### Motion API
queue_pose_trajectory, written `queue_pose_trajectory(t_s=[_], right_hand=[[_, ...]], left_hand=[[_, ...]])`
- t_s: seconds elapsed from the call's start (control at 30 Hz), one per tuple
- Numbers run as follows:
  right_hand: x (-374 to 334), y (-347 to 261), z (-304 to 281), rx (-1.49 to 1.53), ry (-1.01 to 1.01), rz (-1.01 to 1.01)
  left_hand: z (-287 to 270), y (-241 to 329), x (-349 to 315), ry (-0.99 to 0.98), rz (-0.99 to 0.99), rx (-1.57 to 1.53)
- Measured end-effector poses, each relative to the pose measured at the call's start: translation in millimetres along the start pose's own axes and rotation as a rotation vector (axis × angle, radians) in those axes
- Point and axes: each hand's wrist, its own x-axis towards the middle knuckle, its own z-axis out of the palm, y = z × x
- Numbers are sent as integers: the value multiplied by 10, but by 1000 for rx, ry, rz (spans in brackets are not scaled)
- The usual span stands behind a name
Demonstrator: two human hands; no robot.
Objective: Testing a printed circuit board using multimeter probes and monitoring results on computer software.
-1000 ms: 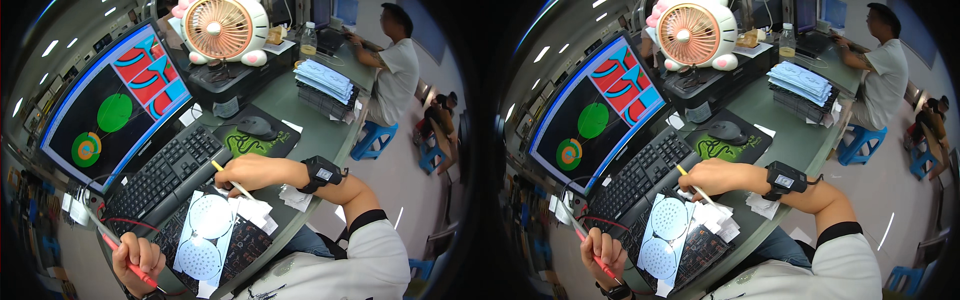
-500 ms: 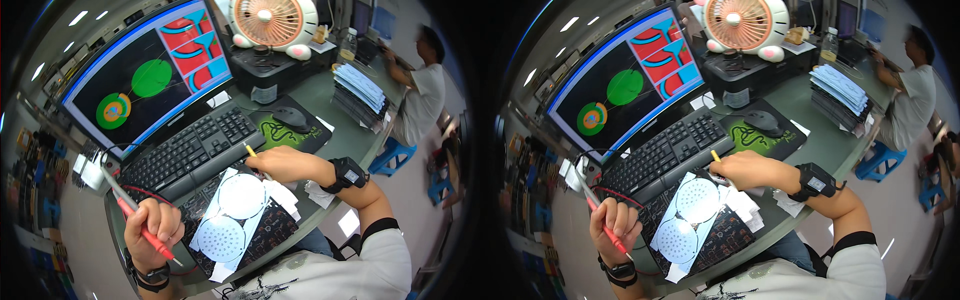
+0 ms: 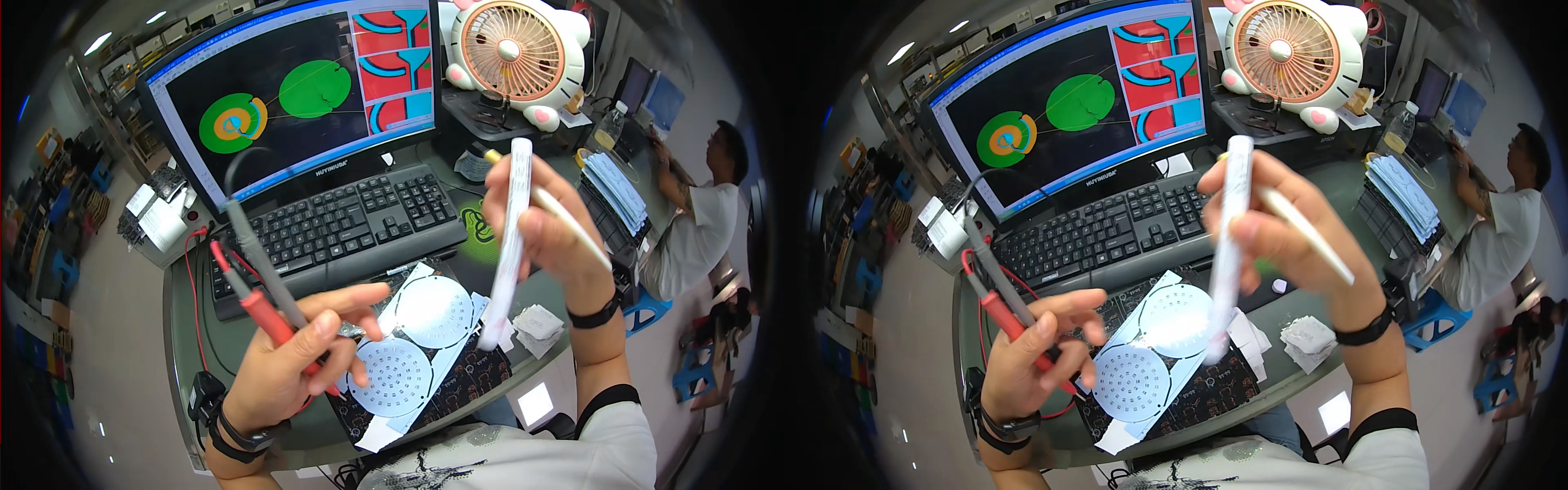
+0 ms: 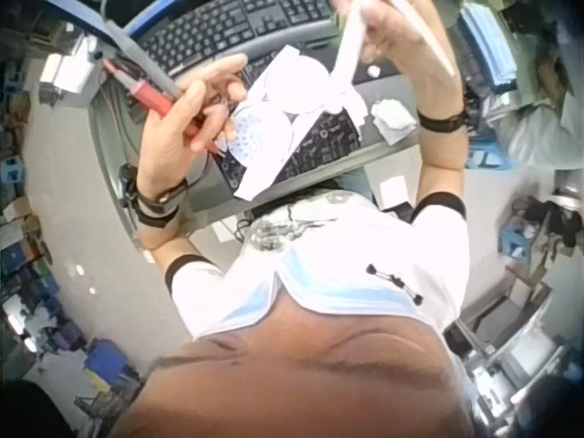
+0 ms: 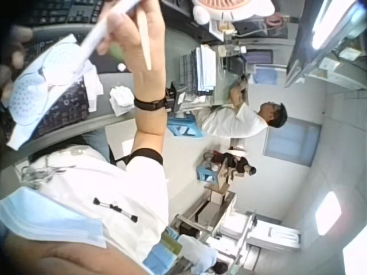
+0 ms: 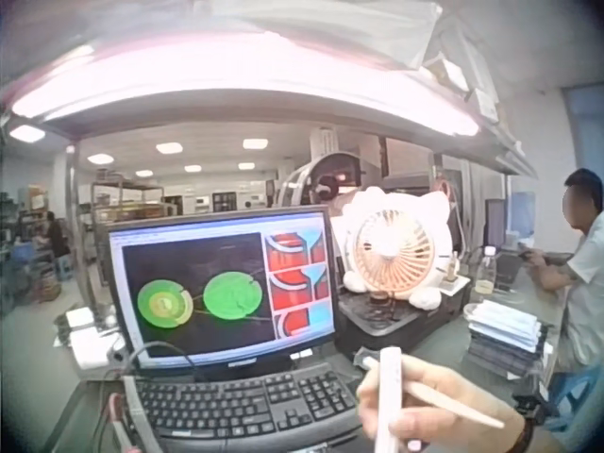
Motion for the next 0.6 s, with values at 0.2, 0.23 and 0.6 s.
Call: queue_pose_trajectory(t_s=[0.2,0.23,0.6], right_hand=[[45,28,657,106,83,23],[50,77,627,93,61,1],[-81,219,621,-161,-205,-25]], left_hand=[[129,119,-55,-133,-264,189],[111,90,-55,-136,-263,188],[159,32,-104,-207,-322,43]])
